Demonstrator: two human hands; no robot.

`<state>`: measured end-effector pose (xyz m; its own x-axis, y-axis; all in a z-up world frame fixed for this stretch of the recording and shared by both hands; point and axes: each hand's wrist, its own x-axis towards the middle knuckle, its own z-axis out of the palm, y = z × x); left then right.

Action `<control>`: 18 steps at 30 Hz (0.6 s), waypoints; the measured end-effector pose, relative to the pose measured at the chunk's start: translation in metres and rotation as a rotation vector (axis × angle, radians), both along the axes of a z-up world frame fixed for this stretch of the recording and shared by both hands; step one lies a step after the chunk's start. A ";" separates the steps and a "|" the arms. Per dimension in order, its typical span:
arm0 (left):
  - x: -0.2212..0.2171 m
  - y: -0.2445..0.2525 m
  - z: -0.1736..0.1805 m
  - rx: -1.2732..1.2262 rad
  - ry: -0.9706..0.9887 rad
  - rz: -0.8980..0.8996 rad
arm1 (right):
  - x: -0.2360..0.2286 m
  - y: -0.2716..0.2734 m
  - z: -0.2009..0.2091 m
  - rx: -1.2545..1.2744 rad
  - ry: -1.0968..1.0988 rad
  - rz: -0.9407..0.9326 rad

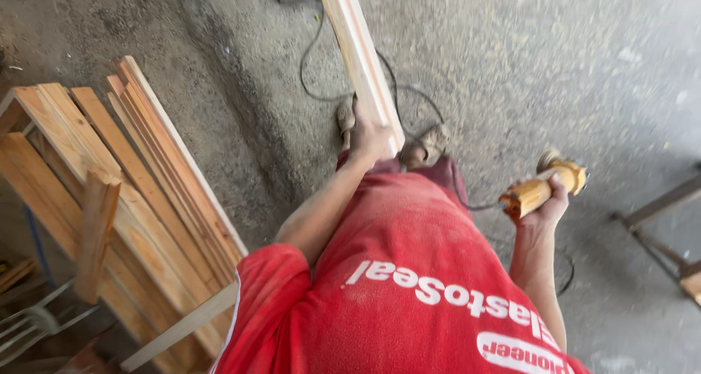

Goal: The person sands a long wooden plank using a handheld electric sander. They hold the plank on a metal stand, move the sander along its length, and flip the plank to sand both sides.

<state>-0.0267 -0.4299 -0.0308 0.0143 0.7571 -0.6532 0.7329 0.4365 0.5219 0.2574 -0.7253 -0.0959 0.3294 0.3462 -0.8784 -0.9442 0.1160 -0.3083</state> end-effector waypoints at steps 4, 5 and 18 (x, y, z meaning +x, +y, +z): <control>-0.025 0.001 0.033 0.008 0.006 0.096 | -0.002 0.017 -0.003 -0.027 0.062 0.026; -0.038 -0.002 0.038 0.002 0.014 0.123 | -0.002 0.016 -0.002 -0.029 0.072 0.041; -0.233 -0.019 -0.001 0.070 0.014 0.201 | -0.018 0.071 -0.008 -0.049 0.053 0.214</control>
